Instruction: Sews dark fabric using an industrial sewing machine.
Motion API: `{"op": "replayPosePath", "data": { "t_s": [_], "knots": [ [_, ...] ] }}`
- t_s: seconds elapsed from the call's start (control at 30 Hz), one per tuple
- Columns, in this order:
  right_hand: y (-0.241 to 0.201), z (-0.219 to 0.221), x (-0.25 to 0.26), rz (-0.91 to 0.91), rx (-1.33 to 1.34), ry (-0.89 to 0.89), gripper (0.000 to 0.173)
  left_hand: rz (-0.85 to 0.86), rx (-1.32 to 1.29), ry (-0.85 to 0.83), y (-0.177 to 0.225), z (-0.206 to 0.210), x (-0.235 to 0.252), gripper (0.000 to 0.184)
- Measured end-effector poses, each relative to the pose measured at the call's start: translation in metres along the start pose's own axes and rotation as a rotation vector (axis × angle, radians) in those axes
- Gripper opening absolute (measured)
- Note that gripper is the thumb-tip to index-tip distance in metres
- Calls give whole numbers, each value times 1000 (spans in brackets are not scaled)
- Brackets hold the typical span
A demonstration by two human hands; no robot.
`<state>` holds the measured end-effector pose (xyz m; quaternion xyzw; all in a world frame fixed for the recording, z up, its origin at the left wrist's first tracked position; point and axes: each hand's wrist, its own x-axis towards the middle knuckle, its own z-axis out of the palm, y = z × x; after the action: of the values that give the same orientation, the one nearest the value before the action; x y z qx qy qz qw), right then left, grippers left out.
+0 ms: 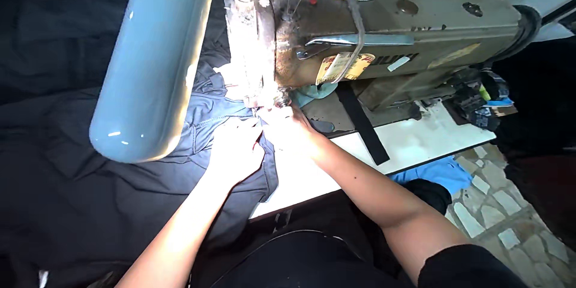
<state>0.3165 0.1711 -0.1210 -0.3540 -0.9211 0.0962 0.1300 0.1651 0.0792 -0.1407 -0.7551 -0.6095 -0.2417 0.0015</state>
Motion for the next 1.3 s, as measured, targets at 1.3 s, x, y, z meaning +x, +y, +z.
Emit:
{"op": "replayPosePath", "data": {
  "t_s": [1.3],
  "knots": [
    [182,-54,-162,455,-89,457,37,-75,32,-20,0,4,3,44]
  ]
}}
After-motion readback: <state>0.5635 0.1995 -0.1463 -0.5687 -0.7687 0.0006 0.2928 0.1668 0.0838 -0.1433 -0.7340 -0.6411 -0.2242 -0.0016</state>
